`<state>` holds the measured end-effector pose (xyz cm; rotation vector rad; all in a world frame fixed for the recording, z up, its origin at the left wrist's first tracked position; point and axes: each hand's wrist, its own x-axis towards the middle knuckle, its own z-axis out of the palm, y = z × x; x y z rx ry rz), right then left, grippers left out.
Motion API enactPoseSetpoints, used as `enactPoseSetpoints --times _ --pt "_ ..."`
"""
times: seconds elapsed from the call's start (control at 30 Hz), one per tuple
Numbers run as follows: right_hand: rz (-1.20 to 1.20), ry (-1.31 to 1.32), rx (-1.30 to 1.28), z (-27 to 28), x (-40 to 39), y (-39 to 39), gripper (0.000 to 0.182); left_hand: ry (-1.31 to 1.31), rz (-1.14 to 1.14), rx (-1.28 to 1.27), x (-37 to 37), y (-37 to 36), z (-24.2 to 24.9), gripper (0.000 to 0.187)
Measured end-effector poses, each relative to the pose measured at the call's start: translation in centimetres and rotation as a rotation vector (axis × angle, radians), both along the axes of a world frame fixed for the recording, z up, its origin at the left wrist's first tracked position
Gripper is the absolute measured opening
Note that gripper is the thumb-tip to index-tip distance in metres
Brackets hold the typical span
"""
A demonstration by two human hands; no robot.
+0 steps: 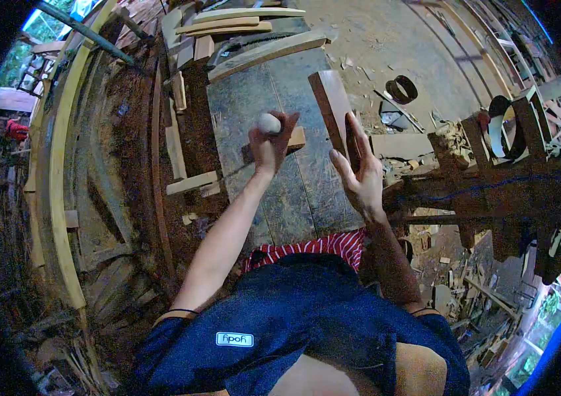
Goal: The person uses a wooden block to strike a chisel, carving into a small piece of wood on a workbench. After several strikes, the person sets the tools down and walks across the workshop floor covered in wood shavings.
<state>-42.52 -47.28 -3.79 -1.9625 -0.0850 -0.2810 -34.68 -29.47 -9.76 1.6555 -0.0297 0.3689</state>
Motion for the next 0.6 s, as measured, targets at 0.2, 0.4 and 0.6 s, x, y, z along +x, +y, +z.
enactPoseSetpoints --times 0.2,0.4,0.6 --pt "0.181 -0.179 0.163 5.1 0.9 1.6 0.075 -0.12 -0.014 0.065 -0.6 -0.7 -0.7 0.025" --pt "0.169 -0.239 -0.56 6.2 0.6 2.6 0.072 -0.035 -0.154 -0.095 -0.4 -0.8 -3.8 0.006" --pt "0.137 -0.414 -0.459 6.8 -0.3 3.5 0.07 -0.099 -0.115 0.018 -0.3 -0.5 -4.5 0.021"
